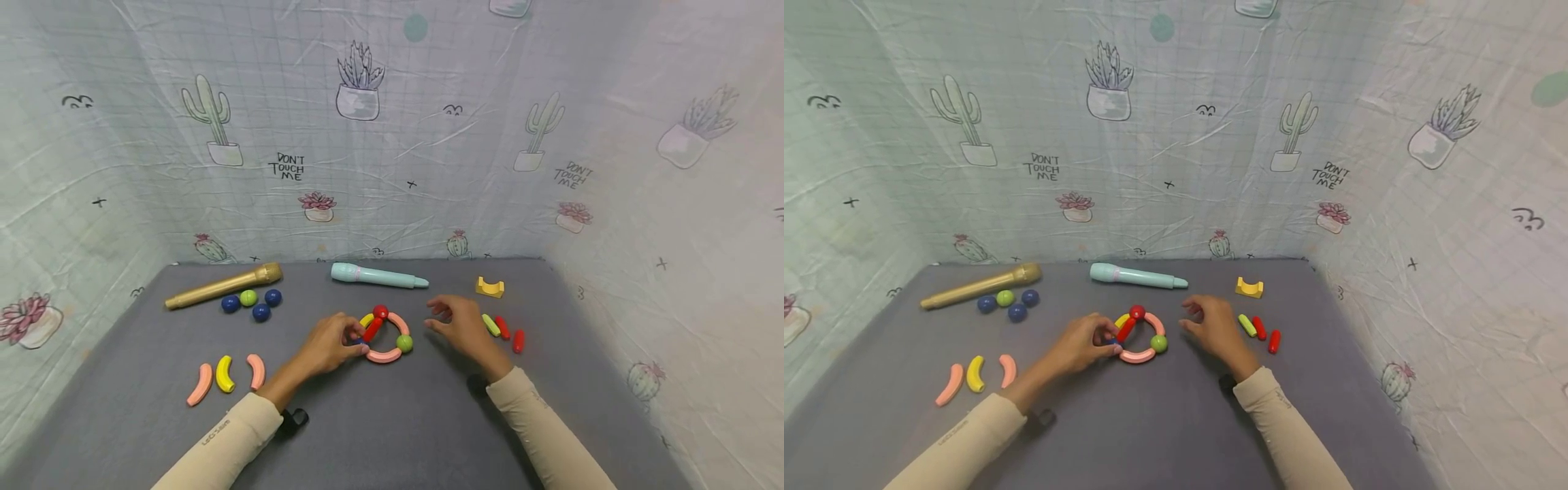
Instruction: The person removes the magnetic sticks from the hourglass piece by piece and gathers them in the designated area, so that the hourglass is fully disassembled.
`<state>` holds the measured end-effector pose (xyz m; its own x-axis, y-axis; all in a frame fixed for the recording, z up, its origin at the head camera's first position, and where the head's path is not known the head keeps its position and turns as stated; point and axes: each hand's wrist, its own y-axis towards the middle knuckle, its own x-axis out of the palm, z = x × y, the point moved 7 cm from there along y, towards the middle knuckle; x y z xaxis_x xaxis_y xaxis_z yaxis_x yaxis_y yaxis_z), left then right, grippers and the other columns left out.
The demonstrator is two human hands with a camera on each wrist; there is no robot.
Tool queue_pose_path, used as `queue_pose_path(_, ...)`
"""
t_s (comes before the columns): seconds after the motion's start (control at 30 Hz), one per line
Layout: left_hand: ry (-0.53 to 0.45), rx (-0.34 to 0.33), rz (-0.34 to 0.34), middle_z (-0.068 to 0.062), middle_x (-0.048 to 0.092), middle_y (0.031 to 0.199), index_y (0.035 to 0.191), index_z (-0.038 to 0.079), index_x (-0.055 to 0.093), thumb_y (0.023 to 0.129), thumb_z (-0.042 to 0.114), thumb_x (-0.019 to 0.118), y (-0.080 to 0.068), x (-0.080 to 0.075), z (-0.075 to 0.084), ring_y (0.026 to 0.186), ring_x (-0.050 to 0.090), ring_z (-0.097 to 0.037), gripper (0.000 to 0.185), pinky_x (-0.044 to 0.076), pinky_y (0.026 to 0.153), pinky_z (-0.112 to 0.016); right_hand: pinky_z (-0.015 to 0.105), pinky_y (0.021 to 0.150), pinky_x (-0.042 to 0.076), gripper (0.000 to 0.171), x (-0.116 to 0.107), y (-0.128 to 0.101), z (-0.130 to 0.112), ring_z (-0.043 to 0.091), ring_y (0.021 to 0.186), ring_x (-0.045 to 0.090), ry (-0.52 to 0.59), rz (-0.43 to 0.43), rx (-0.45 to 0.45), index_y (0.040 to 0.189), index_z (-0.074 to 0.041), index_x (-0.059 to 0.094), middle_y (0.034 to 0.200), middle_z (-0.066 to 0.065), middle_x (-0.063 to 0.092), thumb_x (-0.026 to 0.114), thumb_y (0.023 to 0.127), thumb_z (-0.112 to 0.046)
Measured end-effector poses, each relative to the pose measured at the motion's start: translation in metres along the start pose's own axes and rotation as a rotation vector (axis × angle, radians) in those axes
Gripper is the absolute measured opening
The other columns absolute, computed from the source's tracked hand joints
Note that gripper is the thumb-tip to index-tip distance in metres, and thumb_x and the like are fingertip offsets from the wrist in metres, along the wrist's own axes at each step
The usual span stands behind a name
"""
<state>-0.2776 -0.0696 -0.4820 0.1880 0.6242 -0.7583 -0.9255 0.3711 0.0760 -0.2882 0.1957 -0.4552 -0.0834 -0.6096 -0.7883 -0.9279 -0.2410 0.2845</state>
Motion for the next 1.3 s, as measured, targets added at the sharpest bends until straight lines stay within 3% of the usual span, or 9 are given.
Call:
queue_pose_path(0.13, 0.002, 0.003, 0.005, -0.002, 0.065, 0.093, 0.102, 0.014, 0.077, 0.087, 0.025, 0.090, 0.000, 0.000, 0.000, 0.078, 0.054, -0.012, 0.022, 0.045, 0.071, -0.026, 0.045, 0.088, 0.061, 0.037, 0.024, 0.013, -0.028, 0.026, 0.101, 0.074, 0.117, -0.074, -0.036, 0.128, -0.011, 0.076, 0.117, 0.011, 0.078, 0.085, 0.093, -0.019)
queue_pose_path(0.27, 0.005, 0.006, 0.012, -0.002, 0.066, 0.093, 0.102, 0.014, 0.078, 0.087, 0.024, 0.090, 0.000, 0.000, 0.001, 0.077, 0.054, -0.011, 0.022, 0.045, 0.070, -0.026, 0.043, 0.086, 0.062, 0.036, 0.044, 0.023, -0.047, 0.026, 0.100, 0.075, 0.152, -0.127, -0.095, 0.129, -0.014, 0.076, 0.122, 0.008, 0.077, 0.083, 0.094, -0.017)
queue_pose_path(0.47, -0.001, 0.002, 0.014, -0.001, 0.065, 0.092, 0.102, 0.014, 0.078, 0.086, 0.024, 0.091, -0.001, 0.000, 0.002, 0.076, 0.054, -0.010, 0.022, 0.045, 0.070, -0.026, 0.031, 0.080, 0.062, 0.029, 0.058, 0.033, -0.056, 0.016, 0.092, 0.075, 0.145, -0.135, -0.122, 0.120, -0.016, 0.080, 0.112, 0.000, 0.080, 0.084, 0.092, -0.014)
queue_pose_path(0.63, -0.005, -0.001, 0.013, -0.001, 0.065, 0.091, 0.102, 0.015, 0.078, 0.086, 0.025, 0.091, -0.001, 0.000, 0.001, 0.076, 0.054, -0.010, 0.023, 0.045, 0.070, -0.026, 0.033, 0.080, 0.062, 0.019, 0.058, 0.038, -0.056, 0.015, 0.088, 0.076, 0.167, -0.106, -0.079, 0.112, -0.015, 0.082, 0.103, -0.001, 0.081, 0.083, 0.094, -0.018)
queue_pose_path(0.9, -0.013, -0.011, 0.005, 0.000, 0.065, 0.092, 0.103, 0.015, 0.078, 0.086, 0.025, 0.091, 0.000, 0.002, -0.002, 0.077, 0.054, -0.011, 0.023, 0.045, 0.070, -0.026, 0.031, 0.079, 0.061, 0.019, 0.056, 0.038, -0.044, 0.011, 0.086, 0.072, 0.248, -0.094, 0.041, 0.111, -0.012, 0.079, 0.101, 0.001, 0.079, 0.081, 0.097, -0.024)
queue_pose_path(1.07, -0.009, -0.001, 0.013, -0.001, 0.065, 0.092, 0.104, 0.014, 0.078, 0.086, 0.024, 0.091, -0.001, 0.002, -0.001, 0.076, 0.052, -0.011, 0.024, 0.044, 0.070, -0.026, 0.031, 0.077, 0.062, 0.020, 0.040, 0.031, -0.026, 0.013, 0.084, 0.071, 0.296, -0.008, 0.096, 0.114, -0.013, 0.077, 0.099, 0.002, 0.076, 0.082, 0.095, -0.018)
queue_pose_path(1.3, -0.002, -0.005, 0.012, 0.000, 0.064, 0.092, 0.105, 0.015, 0.078, 0.087, 0.026, 0.090, 0.000, 0.002, -0.002, 0.076, 0.052, -0.010, 0.024, 0.044, 0.070, -0.026, 0.033, 0.072, 0.060, 0.026, 0.011, 0.019, 0.008, 0.016, 0.081, 0.071, 0.224, 0.056, 0.133, 0.117, -0.016, 0.074, 0.101, 0.005, 0.075, 0.084, 0.093, -0.016)
